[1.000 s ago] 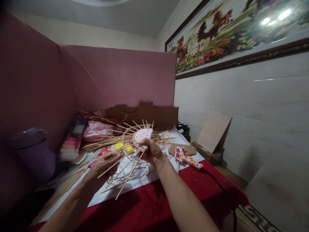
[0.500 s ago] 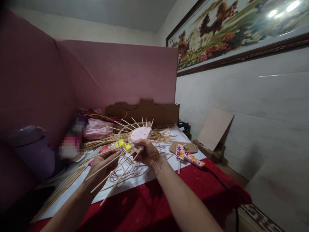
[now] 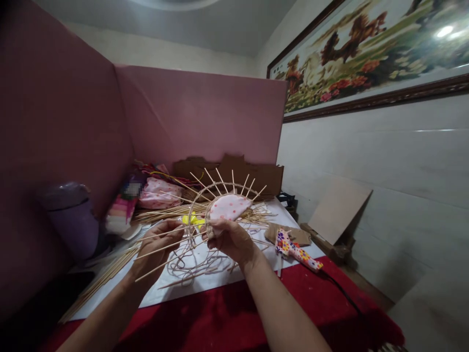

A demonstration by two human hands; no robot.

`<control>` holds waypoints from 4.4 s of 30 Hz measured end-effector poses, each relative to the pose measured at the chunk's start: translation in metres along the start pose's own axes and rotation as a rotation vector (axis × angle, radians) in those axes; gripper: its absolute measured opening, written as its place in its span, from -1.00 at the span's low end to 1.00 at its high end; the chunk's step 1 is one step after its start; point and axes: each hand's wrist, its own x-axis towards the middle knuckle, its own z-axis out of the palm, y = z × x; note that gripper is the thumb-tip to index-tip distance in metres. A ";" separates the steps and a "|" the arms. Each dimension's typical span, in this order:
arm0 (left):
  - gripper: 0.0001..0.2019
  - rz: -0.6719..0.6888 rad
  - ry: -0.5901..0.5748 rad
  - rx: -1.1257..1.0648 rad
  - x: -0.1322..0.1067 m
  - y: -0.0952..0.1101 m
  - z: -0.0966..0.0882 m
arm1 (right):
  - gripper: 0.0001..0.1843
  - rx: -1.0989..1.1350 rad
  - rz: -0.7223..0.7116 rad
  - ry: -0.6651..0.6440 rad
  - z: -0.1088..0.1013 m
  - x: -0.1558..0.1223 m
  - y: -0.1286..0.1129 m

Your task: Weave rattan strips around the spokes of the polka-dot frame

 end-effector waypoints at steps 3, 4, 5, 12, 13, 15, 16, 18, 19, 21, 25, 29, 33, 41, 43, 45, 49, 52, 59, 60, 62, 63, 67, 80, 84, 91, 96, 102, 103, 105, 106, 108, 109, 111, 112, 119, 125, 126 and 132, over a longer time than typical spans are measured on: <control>-0.87 0.016 0.001 -0.010 0.000 0.000 0.000 | -0.89 -0.001 0.017 -0.002 0.001 -0.001 0.001; -0.87 0.020 0.000 -0.014 -0.001 0.000 0.000 | -0.90 0.000 0.017 0.004 0.001 -0.001 0.001; -0.87 0.023 -0.002 -0.019 -0.001 0.000 0.000 | -0.89 0.000 0.016 0.011 0.001 -0.001 0.001; -0.89 0.037 -0.005 -0.031 0.000 -0.001 -0.001 | -0.86 0.043 0.029 0.043 0.003 0.000 0.001; -0.89 0.042 -0.004 -0.029 0.000 -0.002 -0.001 | -0.86 0.051 0.021 0.046 0.003 0.001 0.001; -0.88 0.056 0.000 -0.024 0.001 -0.002 -0.001 | -0.86 0.065 0.010 0.049 0.003 0.001 0.001; -0.87 0.062 0.002 -0.023 0.001 -0.002 0.000 | -0.87 0.072 0.007 0.048 0.003 0.001 0.002; -0.86 0.071 0.002 -0.029 0.001 -0.004 0.001 | -0.89 0.082 0.000 0.045 0.004 0.002 0.003; -0.85 0.072 0.001 -0.036 0.000 -0.004 0.001 | -0.89 0.088 -0.003 0.045 0.004 0.002 0.003; -0.85 0.069 -0.002 -0.052 0.000 -0.005 0.002 | -0.87 0.104 -0.001 0.049 0.006 0.002 0.005; -0.88 0.049 -0.019 -0.067 -0.003 -0.005 0.003 | -0.86 0.145 0.016 0.062 0.009 0.002 0.006; -0.90 0.056 -0.011 -0.069 -0.005 -0.003 0.005 | -0.86 0.190 0.039 0.139 0.012 0.003 0.008; -0.84 0.081 0.036 -0.046 -0.006 -0.005 0.006 | -0.80 0.307 0.024 0.257 0.016 0.006 0.013; -0.81 0.100 0.056 -0.165 -0.014 -0.007 0.010 | -0.88 0.332 -0.156 0.357 0.025 0.008 0.017; -0.87 0.091 0.060 -0.169 -0.014 -0.008 0.012 | -0.85 0.324 -0.190 0.336 0.026 0.008 0.018; -0.92 0.076 0.059 -0.149 -0.014 -0.010 0.012 | -0.85 0.318 -0.220 0.311 0.026 0.007 0.019; -0.90 0.074 0.087 -0.132 -0.013 -0.011 0.012 | -0.88 0.297 -0.232 0.289 0.027 0.006 0.020; -0.88 0.068 0.104 -0.129 -0.013 -0.010 0.012 | -0.88 0.283 -0.225 0.296 0.028 0.006 0.020; -0.86 0.037 0.140 -0.129 -0.013 -0.010 0.013 | -0.89 0.269 -0.241 0.258 0.027 0.007 0.022; -0.86 0.029 0.143 -0.137 -0.013 -0.010 0.013 | -0.89 0.266 -0.243 0.251 0.027 0.007 0.022; -0.85 0.018 0.145 -0.153 -0.013 -0.009 0.013 | -0.89 0.264 -0.242 0.244 0.027 0.007 0.022; -0.85 0.016 0.141 -0.159 -0.013 -0.009 0.013 | -0.88 0.262 -0.242 0.243 0.027 0.007 0.022; -0.87 0.031 0.108 -0.164 -0.014 -0.006 0.012 | -0.87 0.257 -0.244 0.255 0.027 0.006 0.022; -0.78 0.057 0.120 -0.176 -0.014 -0.004 0.012 | -0.89 0.247 -0.228 0.279 0.026 0.006 0.022; -0.80 0.014 0.083 -0.145 -0.014 -0.004 0.011 | -0.90 0.251 -0.221 0.267 0.026 0.007 0.022; -0.81 0.012 0.067 -0.147 -0.014 -0.005 0.007 | -0.86 0.260 -0.207 0.243 0.025 0.005 0.021; -0.81 0.029 0.068 -0.153 -0.013 -0.005 0.005 | -0.88 0.289 -0.194 0.207 0.023 0.004 0.020; -0.87 0.043 0.058 -0.223 -0.011 0.000 0.006 | -0.88 0.268 -0.194 0.230 0.024 0.004 0.019; -0.86 0.047 0.051 -0.240 -0.011 0.001 0.006 | -0.88 0.264 -0.195 0.231 0.025 0.004 0.019; -0.84 0.054 0.031 -0.253 -0.012 0.002 0.007 | -0.89 0.263 -0.198 0.232 0.025 0.003 0.020; -0.82 0.060 0.019 -0.246 -0.013 0.003 0.007 | -0.89 0.262 -0.197 0.231 0.025 0.003 0.020; -0.80 0.067 0.004 -0.224 -0.013 0.003 0.007 | -0.88 0.257 -0.189 0.229 0.025 0.003 0.020; -0.80 0.067 0.000 -0.214 -0.014 0.003 0.007 | -0.88 0.253 -0.183 0.228 0.025 0.003 0.020; -0.81 0.063 0.001 -0.201 -0.014 0.002 0.007 | -0.87 0.246 -0.173 0.229 0.025 0.003 0.021; -0.81 0.060 0.006 -0.200 -0.013 0.002 0.006 | -0.87 0.243 -0.171 0.230 0.025 0.003 0.021; -0.84 0.081 0.052 -0.206 -0.011 0.001 0.005 | -0.90 0.255 -0.165 0.244 0.025 0.002 0.020; -0.92 0.058 0.081 -0.219 -0.011 0.005 0.007 | -0.88 0.239 -0.140 0.254 0.027 0.001 0.018; -0.91 0.077 0.070 -0.222 -0.011 0.005 0.008 | -0.89 0.237 -0.138 0.257 0.027 0.001 0.018; -0.85 0.115 0.087 -0.211 -0.010 0.008 0.010 | -0.87 0.227 -0.116 0.194 0.026 0.001 0.019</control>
